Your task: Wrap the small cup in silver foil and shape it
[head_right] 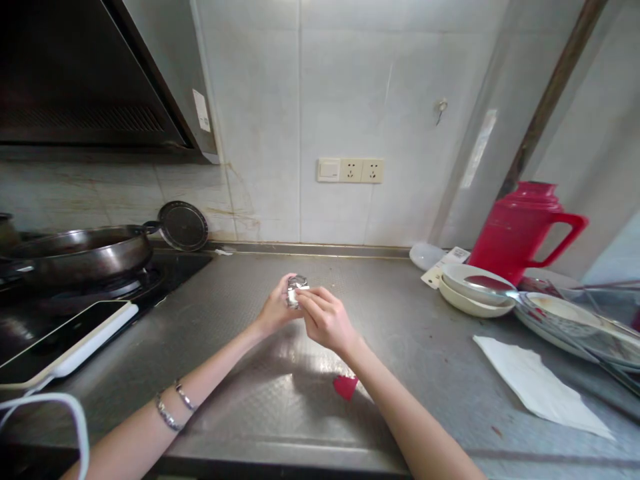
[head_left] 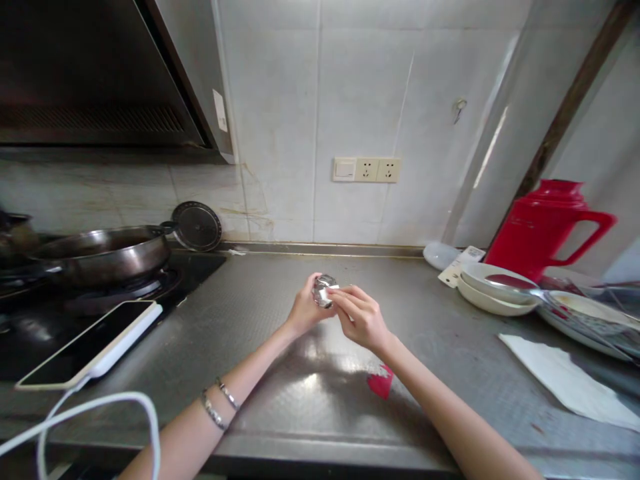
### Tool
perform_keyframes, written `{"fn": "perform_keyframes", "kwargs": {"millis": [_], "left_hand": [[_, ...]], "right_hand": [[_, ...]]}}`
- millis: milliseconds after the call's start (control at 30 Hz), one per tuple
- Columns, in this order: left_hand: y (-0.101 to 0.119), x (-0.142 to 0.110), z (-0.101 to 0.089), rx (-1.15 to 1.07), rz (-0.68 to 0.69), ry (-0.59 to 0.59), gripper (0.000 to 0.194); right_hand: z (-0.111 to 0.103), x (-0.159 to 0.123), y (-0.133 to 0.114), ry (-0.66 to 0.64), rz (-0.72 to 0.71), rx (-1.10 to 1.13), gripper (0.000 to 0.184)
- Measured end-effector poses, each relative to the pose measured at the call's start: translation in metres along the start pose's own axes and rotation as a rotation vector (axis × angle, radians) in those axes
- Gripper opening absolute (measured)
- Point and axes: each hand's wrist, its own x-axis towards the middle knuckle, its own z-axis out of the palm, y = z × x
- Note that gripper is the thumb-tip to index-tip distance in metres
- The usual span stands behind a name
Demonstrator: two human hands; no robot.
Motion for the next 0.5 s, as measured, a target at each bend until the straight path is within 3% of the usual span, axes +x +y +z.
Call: {"fn": "perform_keyframes", "kwargs": {"millis": [167, 267, 400, 500], "left_hand": [[0.008, 0.004, -0.005, -0.141, -0.123, 0.017, 0.079], [0.014, 0.003, -0.005, -0.174, -0.192, -0.003, 0.079], [0.019, -0.001, 0.001, -0.154, -0.193, -0.043, 0.071], [0.021, -0.004, 0.005, -0.134, -0.193, -0.076, 0.068]], "right_hand": [[0.003, -0.001, -0.002, -0.086, -0.069, 0.042, 0.033], [0.000, 0.003, -0.001, 0.032, -0.004, 0.055, 0.032], [-0.006, 0.009, 0.005, 0.244, 0.221, -0.017, 0.021], [-0.006, 0.010, 0.009, 0.221, 0.279, 0.016, 0.020]]}}
